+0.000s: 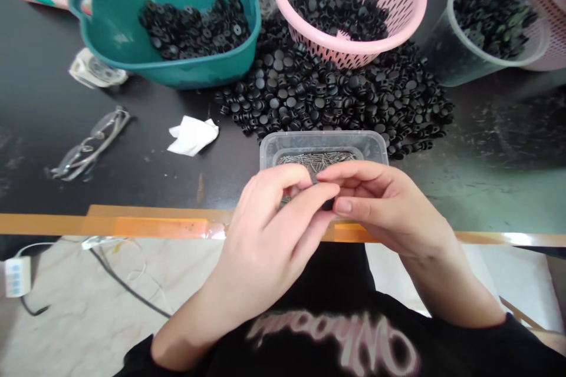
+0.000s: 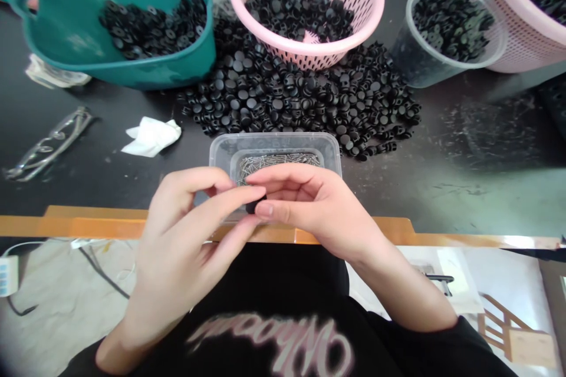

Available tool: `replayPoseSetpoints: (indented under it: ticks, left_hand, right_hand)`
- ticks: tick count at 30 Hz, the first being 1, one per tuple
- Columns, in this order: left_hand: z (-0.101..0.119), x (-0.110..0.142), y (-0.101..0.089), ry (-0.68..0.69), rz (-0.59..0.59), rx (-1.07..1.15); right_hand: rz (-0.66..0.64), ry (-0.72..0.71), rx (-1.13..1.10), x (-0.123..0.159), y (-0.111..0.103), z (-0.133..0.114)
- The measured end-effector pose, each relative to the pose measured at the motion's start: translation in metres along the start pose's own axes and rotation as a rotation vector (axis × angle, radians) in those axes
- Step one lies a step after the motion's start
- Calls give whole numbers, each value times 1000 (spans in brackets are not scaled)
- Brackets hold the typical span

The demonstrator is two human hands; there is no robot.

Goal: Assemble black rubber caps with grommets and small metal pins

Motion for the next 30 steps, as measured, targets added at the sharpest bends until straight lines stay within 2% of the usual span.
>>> replayPoseSetpoints:
  ticks: [4,7,13,18,22,26,30]
  left_hand:
    - [-3,-2,0,-53,-75,91]
    - [-6,-2,-3,-108,-63,144]
    - [-4,0,-3,-114,-17,177]
    - [-2,1,-3,-115,17,118]
    - [-3,-1,1,-114,-42,139]
    - [-4,-2,3,-127,-81,206]
    - [-3,0,1,-121,-41,175]
  right_hand:
    - [-19,-26,-32,1,5,-5]
    - [-51,-50,-27,2,10,-7]
    - [-27,-221,147,10,10,-12]
    - [9,-200,154,15,8,-8]
    - [60,-189,74,14,6,-7]
    - [22,-141,-23,11,9,-5]
    - [12,-120,-35,13,12,-6]
Point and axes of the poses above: each hand's wrist, its own x-axis away from the middle knuckle, its own y-axis out of the palm, z = x × y, the point moved 7 cm from there along -x, towards the middle knuckle, and after that the axes turned 3 degrees about -y, right-handed, at the moved point
